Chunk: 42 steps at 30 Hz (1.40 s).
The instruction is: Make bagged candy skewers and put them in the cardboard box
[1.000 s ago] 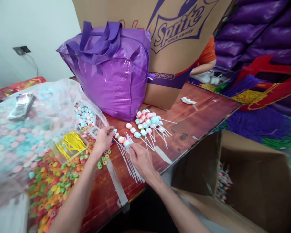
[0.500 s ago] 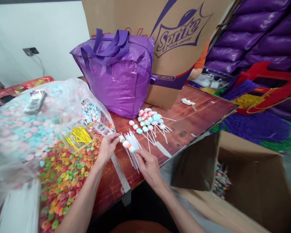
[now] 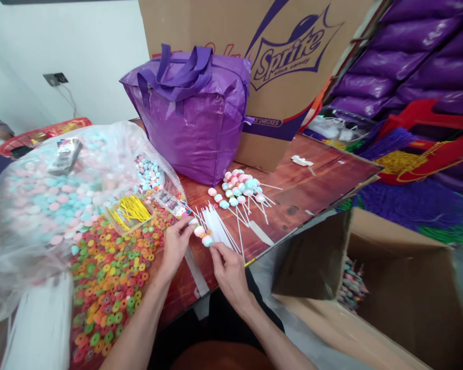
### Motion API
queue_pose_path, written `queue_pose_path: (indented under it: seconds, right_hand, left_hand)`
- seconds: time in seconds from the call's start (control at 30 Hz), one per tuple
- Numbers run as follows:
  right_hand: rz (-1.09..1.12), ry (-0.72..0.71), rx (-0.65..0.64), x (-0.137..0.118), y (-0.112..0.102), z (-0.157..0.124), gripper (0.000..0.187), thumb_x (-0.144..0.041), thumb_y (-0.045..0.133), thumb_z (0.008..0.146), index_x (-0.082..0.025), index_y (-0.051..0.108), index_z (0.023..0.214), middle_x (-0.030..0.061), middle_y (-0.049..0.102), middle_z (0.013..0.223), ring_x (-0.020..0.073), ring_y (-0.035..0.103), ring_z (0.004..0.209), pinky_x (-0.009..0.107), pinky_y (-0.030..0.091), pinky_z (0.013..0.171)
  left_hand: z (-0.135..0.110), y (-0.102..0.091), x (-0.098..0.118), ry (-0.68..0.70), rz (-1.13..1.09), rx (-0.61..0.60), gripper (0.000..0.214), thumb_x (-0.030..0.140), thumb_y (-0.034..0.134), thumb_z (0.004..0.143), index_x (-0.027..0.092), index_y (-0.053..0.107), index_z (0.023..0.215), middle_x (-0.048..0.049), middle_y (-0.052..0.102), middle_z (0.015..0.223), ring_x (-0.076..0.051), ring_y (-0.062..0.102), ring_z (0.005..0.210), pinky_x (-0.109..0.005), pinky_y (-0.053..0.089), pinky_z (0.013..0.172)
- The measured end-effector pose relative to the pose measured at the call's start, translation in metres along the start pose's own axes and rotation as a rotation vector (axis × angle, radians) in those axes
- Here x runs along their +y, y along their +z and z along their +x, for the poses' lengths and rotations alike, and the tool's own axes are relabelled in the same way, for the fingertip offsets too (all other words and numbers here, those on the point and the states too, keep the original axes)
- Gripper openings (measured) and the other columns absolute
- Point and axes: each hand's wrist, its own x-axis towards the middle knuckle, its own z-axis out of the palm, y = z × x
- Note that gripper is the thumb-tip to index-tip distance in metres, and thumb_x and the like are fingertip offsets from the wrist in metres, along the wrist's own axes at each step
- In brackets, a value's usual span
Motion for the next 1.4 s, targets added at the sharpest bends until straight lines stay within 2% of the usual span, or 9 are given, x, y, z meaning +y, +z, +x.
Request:
queue_pose_path:
  seconds: [0.17,0.47,0.57,0.67,0.9,1.03,1.13,1.23,1.4]
  right_hand:
    - [-0.028,0.017,-0.001,0.001,0.002,0.000,0.029,-0.027,0.043,0.097,-0.018,0.067,0.082,0.0005,0.060,0.065,0.0149,0.053,0.059,0.025,0.039,0.060]
    - [-0.017,0.021,-0.013,-0.002,-0.001,0.007,0.030,-0.030,0.044,0.096,-0.019,0.067,0.079,0.0001,0.061,0.062,0.0148,0.051,0.054,0.025,0.036,0.055]
    - [-0.034,0.051,0.033,0.002,-0.009,0.013,0.030,-0.034,0.046,0.095,-0.019,0.069,0.081,-0.0006,0.060,0.061,0.0150,0.052,0.055,0.025,0.037,0.056]
    - [-0.066,0.069,0.091,0.014,-0.018,0.020,0.029,-0.035,0.047,0.094,-0.019,0.069,0.085,0.0017,0.066,0.069,0.0172,0.059,0.063,0.026,0.041,0.063]
    - [-0.428,0.022,0.127,0.037,-0.019,0.031,0.024,-0.030,0.048,0.093,-0.018,0.070,0.093,0.0100,0.066,0.090,0.0252,0.058,0.087,0.035,0.042,0.078]
    - [-0.480,-0.083,0.204,0.038,-0.019,0.025,0.022,-0.028,0.050,0.095,-0.018,0.067,0.101,0.0112,0.062,0.096,0.0257,0.055,0.090,0.038,0.043,0.082]
    - [-0.423,-0.157,0.286,0.031,-0.021,0.019,0.021,-0.026,0.049,0.096,-0.018,0.067,0.101,0.0108,0.062,0.097,0.0255,0.055,0.091,0.039,0.044,0.083]
    - [-0.264,-0.180,0.276,0.017,-0.019,0.015,0.020,-0.025,0.049,0.096,-0.019,0.068,0.100,0.0102,0.064,0.098,0.0247,0.057,0.093,0.040,0.045,0.085]
    - [0.340,0.089,0.087,-0.011,0.005,0.020,0.022,-0.036,0.063,0.089,-0.020,0.069,0.104,0.0064,0.070,0.095,0.0200,0.063,0.082,0.034,0.050,0.077]
  left_hand:
    - [-0.008,0.001,-0.001,0.041,0.167,0.039,0.026,0.028,0.062,0.085,0.018,0.075,0.106,-0.0088,0.076,0.109,-0.024,0.069,0.102,-0.039,0.048,0.098]
    - [-0.013,0.001,0.013,0.112,0.283,-0.055,0.032,0.030,0.052,0.094,0.019,0.071,0.118,-0.0092,0.073,0.115,-0.023,0.066,0.107,-0.036,0.049,0.097]
    - [-0.002,-0.006,0.023,0.196,0.518,0.081,0.037,0.024,0.049,0.094,0.020,0.066,0.127,-0.0105,0.071,0.110,-0.024,0.066,0.101,-0.036,0.048,0.093]
    - [0.020,-0.016,0.027,0.196,0.786,0.243,0.036,0.020,0.048,0.093,0.018,0.068,0.123,-0.0111,0.067,0.099,-0.025,0.064,0.093,-0.036,0.048,0.087]
    - [0.054,-0.016,0.020,0.120,1.147,0.147,0.027,0.029,0.061,0.086,0.017,0.072,0.108,-0.0155,0.066,0.102,-0.033,0.057,0.104,-0.042,0.042,0.093]
    - [0.056,-0.013,0.013,0.131,1.115,0.158,0.015,0.023,0.059,0.086,0.019,0.074,0.083,-0.0125,0.067,0.093,-0.030,0.059,0.099,-0.040,0.041,0.091]
    - [0.056,-0.014,0.010,0.147,1.063,0.212,0.020,0.020,0.054,0.089,0.018,0.073,0.082,-0.0105,0.068,0.091,-0.026,0.061,0.092,-0.037,0.043,0.086]
    - [0.047,-0.012,0.015,0.180,0.997,0.272,0.023,0.024,0.051,0.094,0.018,0.073,0.089,-0.0089,0.070,0.094,-0.022,0.063,0.088,-0.033,0.044,0.081]
    - [0.000,-0.003,0.031,0.414,0.626,0.352,0.019,0.031,0.058,0.093,0.020,0.071,0.083,-0.0035,0.067,0.086,-0.016,0.062,0.075,-0.028,0.046,0.073]
